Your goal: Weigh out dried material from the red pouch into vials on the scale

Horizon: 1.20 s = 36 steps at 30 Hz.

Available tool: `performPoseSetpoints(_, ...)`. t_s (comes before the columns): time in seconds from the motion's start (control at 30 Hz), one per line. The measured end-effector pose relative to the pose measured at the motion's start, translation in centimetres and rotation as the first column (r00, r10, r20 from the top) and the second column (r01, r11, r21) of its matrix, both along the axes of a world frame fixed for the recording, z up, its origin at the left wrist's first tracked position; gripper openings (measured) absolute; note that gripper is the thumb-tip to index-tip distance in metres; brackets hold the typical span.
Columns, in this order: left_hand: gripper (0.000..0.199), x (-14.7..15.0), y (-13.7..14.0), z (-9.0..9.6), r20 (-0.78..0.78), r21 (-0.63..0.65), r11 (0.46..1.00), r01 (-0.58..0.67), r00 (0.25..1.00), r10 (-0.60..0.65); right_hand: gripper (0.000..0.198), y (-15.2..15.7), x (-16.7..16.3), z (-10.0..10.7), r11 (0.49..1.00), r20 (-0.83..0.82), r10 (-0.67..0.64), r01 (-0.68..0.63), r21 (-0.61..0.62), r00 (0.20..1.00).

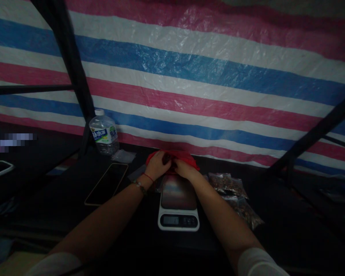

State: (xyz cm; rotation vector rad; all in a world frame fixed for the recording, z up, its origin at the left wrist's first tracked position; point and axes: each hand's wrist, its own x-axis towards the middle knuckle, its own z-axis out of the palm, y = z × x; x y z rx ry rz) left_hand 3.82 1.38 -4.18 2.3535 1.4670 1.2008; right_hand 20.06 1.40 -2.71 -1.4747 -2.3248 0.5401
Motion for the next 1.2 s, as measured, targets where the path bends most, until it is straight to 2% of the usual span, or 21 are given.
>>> performPoseSetpoints(0.1, 0.024, 0.0, -0.1, 0.1, -0.006, 0.030, 0.999, 0.017, 1.000, -0.016, 0.035, 0.0, -0.5, -0.6, 0.994, -0.012, 0.106, -0.106, -0.002, 0.994)
performPoseSetpoints(0.2, 0.021, 0.0, 0.1, -0.2, -0.067, -0.027, 1.000, 0.003, 0.998, -0.005, 0.031, 0.0, -0.6, -0.5, 0.991, 0.000, 0.133, -0.133, -0.006, 0.991)
performPoseSetpoints(0.37, 0.026, 0.0, 0.4, -0.6, -0.136, -0.072, 0.997, -0.009, 0.991, -0.001, 0.026, 0.2, 0.2, 0.0, 0.999, 0.139, 0.038, -0.037, -0.014, 0.990)
performPoseSetpoints(0.43, 0.027, 0.1, 0.4, -0.6, -0.151, -0.088, 0.996, -0.015, 0.988, 0.001, 0.026, 0.6, 0.6, -0.1, 1.000, 0.146, -0.001, 0.002, -0.007, 0.989)
performPoseSetpoints(0.53, 0.027, 0.1, 0.3, -0.5, -0.167, -0.105, 0.994, -0.020, 0.986, 0.002, 0.026, 1.2, 0.7, -0.3, 0.995, 0.028, -0.103, 0.102, 0.019, 0.994)
performPoseSetpoints(0.63, 0.026, 0.1, 0.4, -0.5, -0.172, -0.143, 0.988, 0.051, 0.982, -0.076, 0.028, 1.5, 0.3, -0.2, 0.985, -0.200, -0.168, 0.171, -0.002, 0.965)
performPoseSetpoints(0.7, 0.025, 0.1, 0.4, -0.5, -0.163, -0.163, 0.981, 0.101, 0.978, -0.128, 0.027, 1.3, -0.1, 0.0, 0.994, -0.322, -0.104, 0.109, -0.005, 0.941)
performPoseSetpoints(0.8, 0.027, 0.1, 0.5, -0.6, -0.139, -0.170, 0.980, 0.100, 0.982, -0.124, 0.025, 1.0, -0.3, 0.5, 0.999, -0.382, 0.020, -0.007, 0.035, 0.924)
performPoseSetpoints(0.87, 0.029, 0.0, 0.6, -0.7, -0.119, -0.177, 0.980, 0.091, 0.987, -0.113, 0.026, 1.0, -0.1, 0.6, 0.998, -0.362, -0.001, 0.026, 0.065, 0.932)
performPoseSetpoints(1.0, 0.029, 0.1, 0.4, -0.7, -0.084, -0.167, 0.984, 0.059, 0.994, -0.074, 0.032, 1.2, 0.5, 0.2, 0.972, -0.183, -0.184, 0.206, 0.110, 0.966)
performPoseSetpoints(1.03, 0.028, 0.1, 0.4, -0.6, -0.091, -0.169, 0.985, 0.030, 0.995, -0.045, 0.032, 1.2, 0.6, 0.0, 0.976, -0.118, -0.176, 0.189, 0.108, 0.977)
performPoseSetpoints(1.1, 0.026, 0.1, 0.3, -0.6, -0.112, -0.165, 0.986, -0.035, 0.994, 0.017, 0.032, 1.1, 0.5, -0.6, 0.995, -0.017, -0.078, 0.079, 0.063, 0.997)
performPoseSetpoints(1.2, 0.025, 0.2, 0.4, -0.6, -0.117, -0.134, 0.987, -0.083, 0.991, 0.067, 0.034, 0.8, 0.0, -1.2, 0.995, 0.009, 0.094, -0.094, -0.027, 0.995)
